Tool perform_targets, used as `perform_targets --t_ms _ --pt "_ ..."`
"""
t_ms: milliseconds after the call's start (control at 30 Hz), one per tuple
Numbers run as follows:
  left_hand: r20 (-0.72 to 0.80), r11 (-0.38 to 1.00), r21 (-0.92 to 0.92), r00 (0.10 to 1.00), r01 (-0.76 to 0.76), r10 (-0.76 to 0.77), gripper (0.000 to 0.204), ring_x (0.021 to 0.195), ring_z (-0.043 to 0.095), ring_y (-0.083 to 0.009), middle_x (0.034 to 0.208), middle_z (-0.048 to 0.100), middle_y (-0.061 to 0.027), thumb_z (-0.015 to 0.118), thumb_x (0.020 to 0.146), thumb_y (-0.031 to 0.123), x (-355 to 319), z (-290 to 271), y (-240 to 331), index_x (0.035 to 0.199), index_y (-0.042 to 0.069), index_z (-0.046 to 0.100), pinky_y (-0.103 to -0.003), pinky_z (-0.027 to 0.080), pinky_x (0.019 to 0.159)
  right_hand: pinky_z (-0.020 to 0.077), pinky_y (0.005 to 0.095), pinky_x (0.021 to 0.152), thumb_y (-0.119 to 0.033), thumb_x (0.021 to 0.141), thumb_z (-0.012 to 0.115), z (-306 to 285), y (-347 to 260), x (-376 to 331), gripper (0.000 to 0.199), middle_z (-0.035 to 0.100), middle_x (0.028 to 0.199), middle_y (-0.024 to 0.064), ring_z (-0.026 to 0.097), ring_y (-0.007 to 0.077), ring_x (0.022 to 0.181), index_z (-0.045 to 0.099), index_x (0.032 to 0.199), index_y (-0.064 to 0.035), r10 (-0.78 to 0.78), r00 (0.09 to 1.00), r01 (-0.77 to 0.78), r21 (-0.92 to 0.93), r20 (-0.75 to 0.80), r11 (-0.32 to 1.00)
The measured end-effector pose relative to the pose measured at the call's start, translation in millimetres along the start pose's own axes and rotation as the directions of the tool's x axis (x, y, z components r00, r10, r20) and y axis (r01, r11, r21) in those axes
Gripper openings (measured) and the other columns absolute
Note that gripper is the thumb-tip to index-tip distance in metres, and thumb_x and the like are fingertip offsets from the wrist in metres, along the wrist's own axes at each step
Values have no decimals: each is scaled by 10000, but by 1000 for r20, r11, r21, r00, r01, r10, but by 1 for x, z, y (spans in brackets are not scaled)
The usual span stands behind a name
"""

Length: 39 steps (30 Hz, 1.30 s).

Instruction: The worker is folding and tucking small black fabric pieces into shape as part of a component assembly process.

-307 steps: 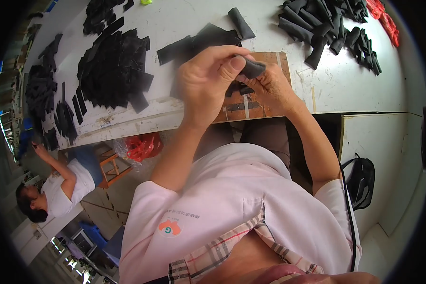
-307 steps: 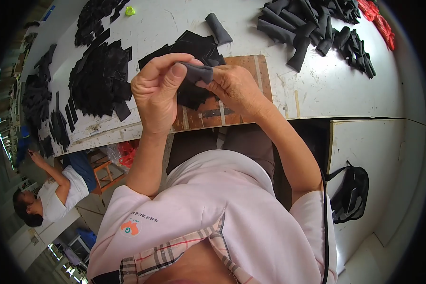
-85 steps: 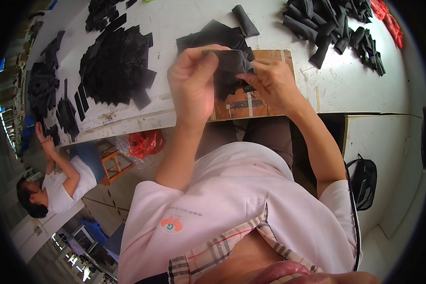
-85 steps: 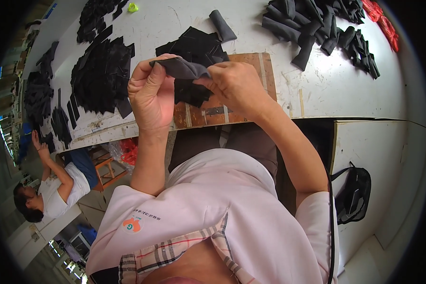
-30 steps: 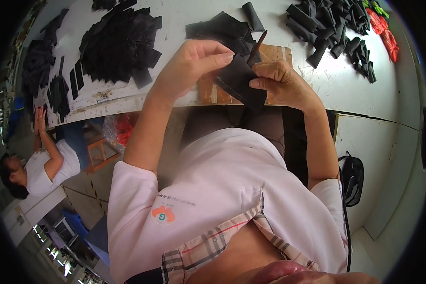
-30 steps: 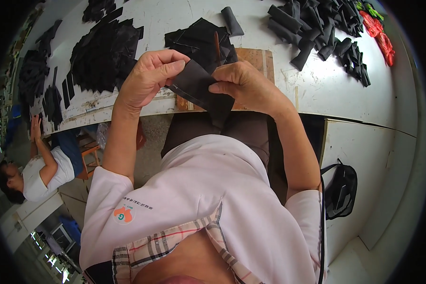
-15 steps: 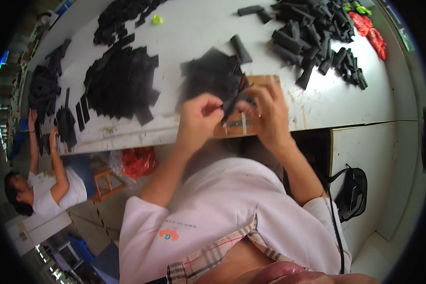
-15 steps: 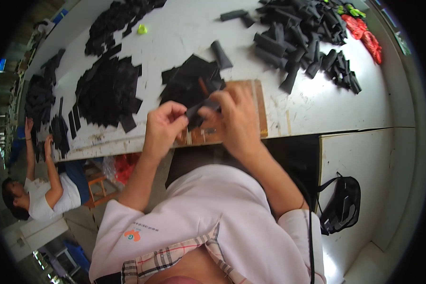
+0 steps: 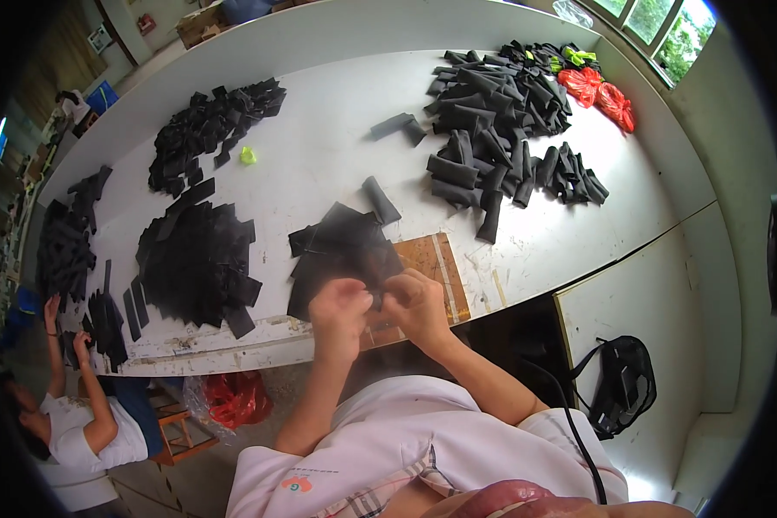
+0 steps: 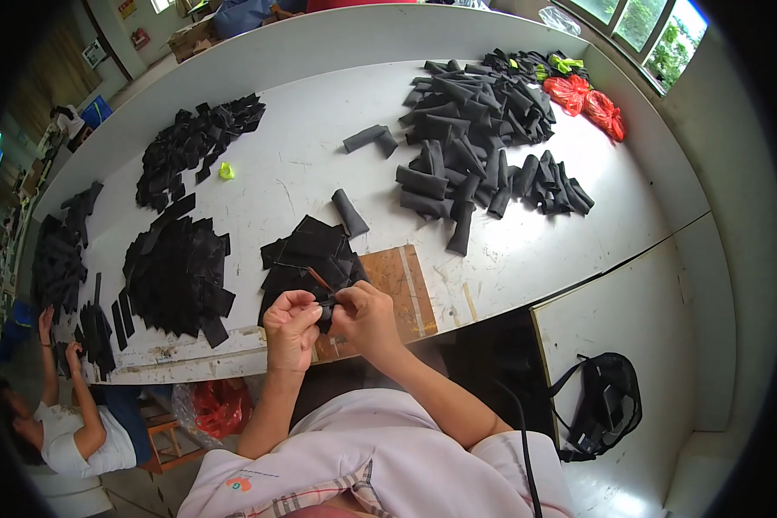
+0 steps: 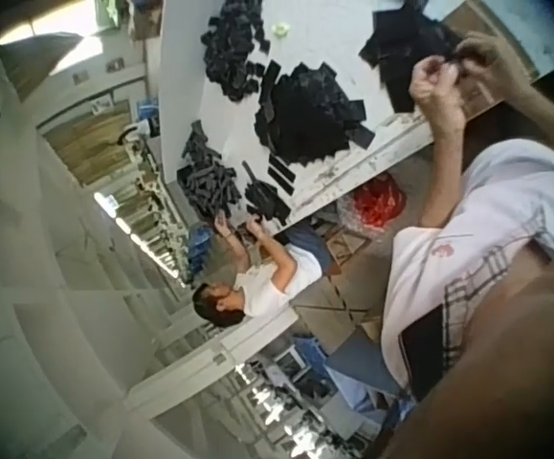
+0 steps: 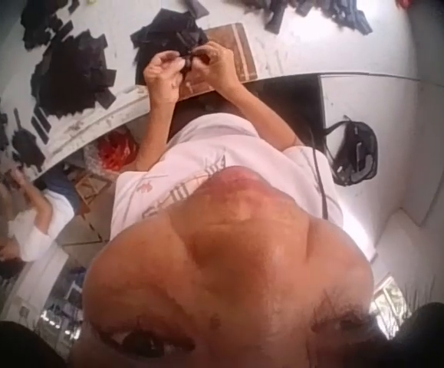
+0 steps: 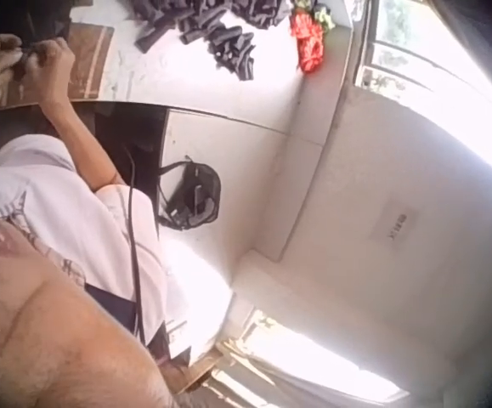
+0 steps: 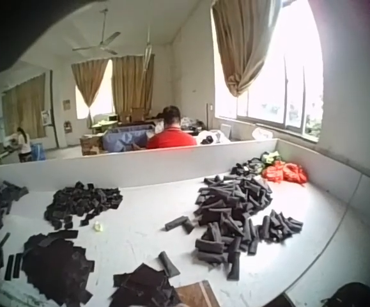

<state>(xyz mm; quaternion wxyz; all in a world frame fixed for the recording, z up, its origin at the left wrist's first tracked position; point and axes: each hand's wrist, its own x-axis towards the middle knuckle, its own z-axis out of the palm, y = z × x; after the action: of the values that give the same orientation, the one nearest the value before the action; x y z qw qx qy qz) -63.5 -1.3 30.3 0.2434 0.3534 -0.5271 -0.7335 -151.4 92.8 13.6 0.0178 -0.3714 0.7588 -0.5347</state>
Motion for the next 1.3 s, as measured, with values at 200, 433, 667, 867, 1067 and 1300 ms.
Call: perform_targets --t_ms 200,433,667,867,1067,1300 --pt "276 977 -97 948 190 -157 250 612 515 -92 744 533 -50 547 629 -71 6 -14 -4 869 -4 527 -180 380 477 377 198 478 -48 741 600 -15 -7 4 36 497 647 -29 498 55 578 579 744 -18 470 682 -727 589 561 353" --pt "-2 868 282 904 -410 428 210 533 470 -22 744 559 -44 464 674 -113 6 -3 -27 863 -37 512 -154 347 414 341 163 501 -179 821 564 -2 -1 -6 135 454 633 -42 417 37 577 513 727 -97 245 618 -777 628 747 49" --pt "320 876 -411 940 252 -120 318 380 374 -10 804 577 -120 453 679 -148 -10 -13 9 980 -47 468 -138 254 317 364 163 526 -227 838 549 -4 0 -10 195 461 648 -47 438 31 600 477 707 -102 288 711 -701 676 641 226" --pt "595 560 -645 802 519 -59 506 349 348 -19 869 568 -190 466 653 -172 -22 -24 16 1142 -89 369 -149 218 286 429 178 632 -196 830 561 -15 -33 -6 198 465 716 -32 474 42 679 467 701 -78 110 746 -662 712 657 234" --pt "147 990 -73 980 -121 131 514 673 559 -96 871 591 -93 521 670 -94 -30 -18 27 1167 -28 407 -163 410 543 405 186 587 -139 834 551 -8 -25 -5 165 452 763 -25 455 47 673 467 713 -65 188 822 -560 704 538 437" --pt "521 769 -520 852 373 -61 616 392 405 -24 869 584 -178 446 639 -163 -28 -23 20 1224 -55 286 -143 268 314 385 188 561 -168 854 524 -7 -13 -13 146 489 779 -20 450 45 644 479 745 -81 204 779 -618 670 593 412"
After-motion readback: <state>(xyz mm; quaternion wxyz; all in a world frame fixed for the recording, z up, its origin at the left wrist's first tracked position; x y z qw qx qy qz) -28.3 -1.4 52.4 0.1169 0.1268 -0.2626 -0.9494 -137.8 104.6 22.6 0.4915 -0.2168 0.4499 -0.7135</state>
